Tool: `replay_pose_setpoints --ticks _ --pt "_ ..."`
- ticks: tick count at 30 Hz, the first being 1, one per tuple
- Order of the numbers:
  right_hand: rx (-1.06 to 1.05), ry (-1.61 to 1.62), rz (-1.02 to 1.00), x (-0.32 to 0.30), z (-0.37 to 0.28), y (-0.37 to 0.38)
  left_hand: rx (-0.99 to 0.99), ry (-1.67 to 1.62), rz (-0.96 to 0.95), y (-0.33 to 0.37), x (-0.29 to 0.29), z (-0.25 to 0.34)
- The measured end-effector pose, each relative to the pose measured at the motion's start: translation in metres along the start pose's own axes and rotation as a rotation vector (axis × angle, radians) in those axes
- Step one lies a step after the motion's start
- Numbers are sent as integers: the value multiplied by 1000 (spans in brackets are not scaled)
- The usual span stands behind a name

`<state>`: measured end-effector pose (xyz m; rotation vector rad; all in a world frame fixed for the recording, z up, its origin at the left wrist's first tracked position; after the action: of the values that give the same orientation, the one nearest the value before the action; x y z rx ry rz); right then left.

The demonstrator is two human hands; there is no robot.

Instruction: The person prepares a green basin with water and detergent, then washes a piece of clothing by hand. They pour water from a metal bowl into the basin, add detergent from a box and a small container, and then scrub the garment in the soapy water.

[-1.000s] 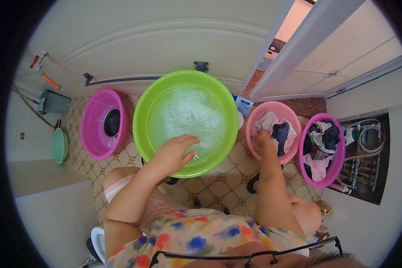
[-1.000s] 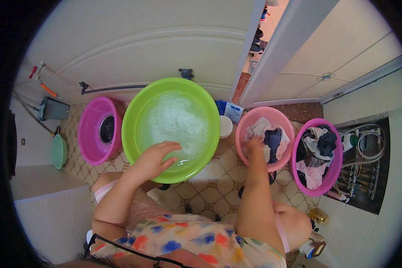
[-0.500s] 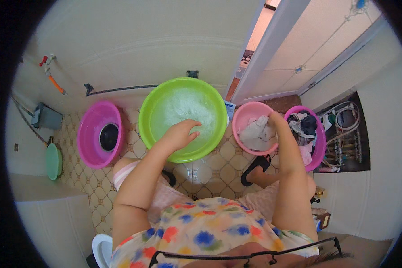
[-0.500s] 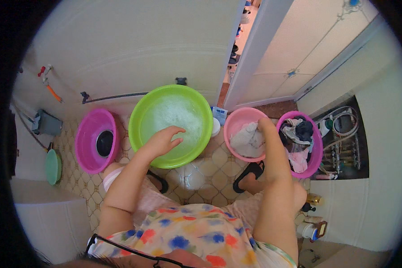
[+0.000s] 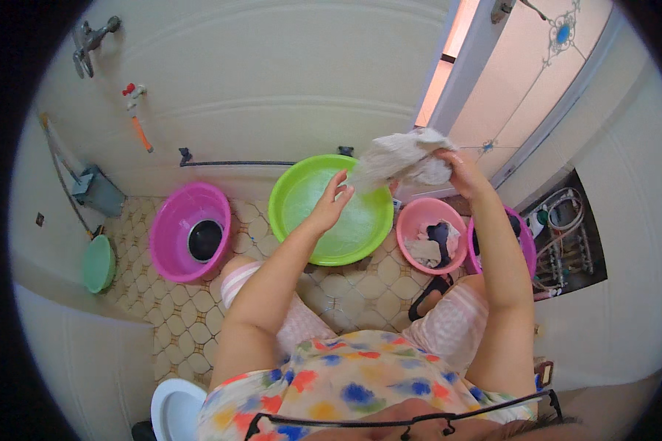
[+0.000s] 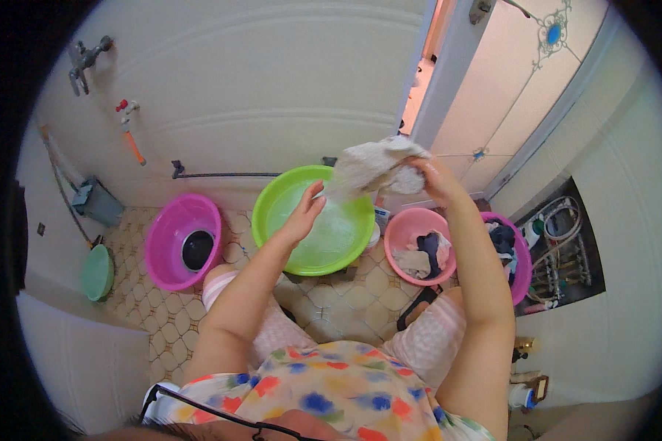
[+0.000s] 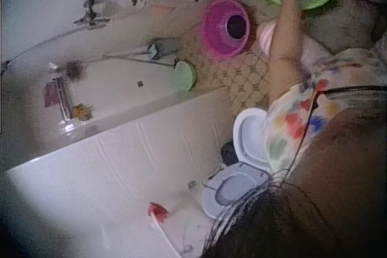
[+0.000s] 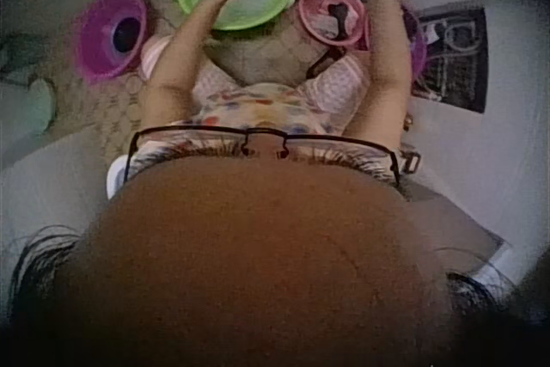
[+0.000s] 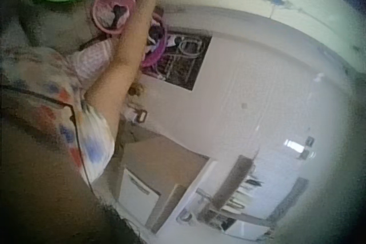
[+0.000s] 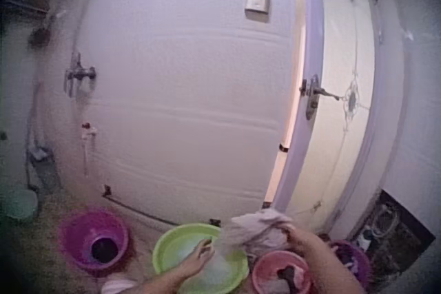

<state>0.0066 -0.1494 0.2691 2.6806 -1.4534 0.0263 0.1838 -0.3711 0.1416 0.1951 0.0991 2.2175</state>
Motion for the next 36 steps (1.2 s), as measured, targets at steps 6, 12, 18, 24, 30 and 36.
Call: replay_pose_setpoints --ticks 6,12,18,24,30,36 --pt "123 -387 -156 87 23 -6 -218 220 5 18 -54 -7" --pt "341 -120 -119 135 15 -27 232 798 -89 -6 -78 10" --pt "225 -292 -347 148 28 -21 187 113 -115 -29 -35 50" --pt "156 -547 -322 136 49 -21 52 230 37 0 -53 39" --pt "255 -489 -323 106 112 -8 -121 -239 147 12 -59 34" --pt "-93 -450 -442 133 117 -21 -181 -313 130 2 -41 38"
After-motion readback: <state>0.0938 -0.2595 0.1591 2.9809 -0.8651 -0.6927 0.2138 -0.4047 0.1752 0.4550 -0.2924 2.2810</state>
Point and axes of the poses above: each hand's wrist, its own y-axis towards the middle knuckle, its own x-axis out of the palm, z = x × y, the point moved 1 cm from there along y, towards the middle knuckle, and after that the axes turned 15 degrees about z, right-handed, at the moved point
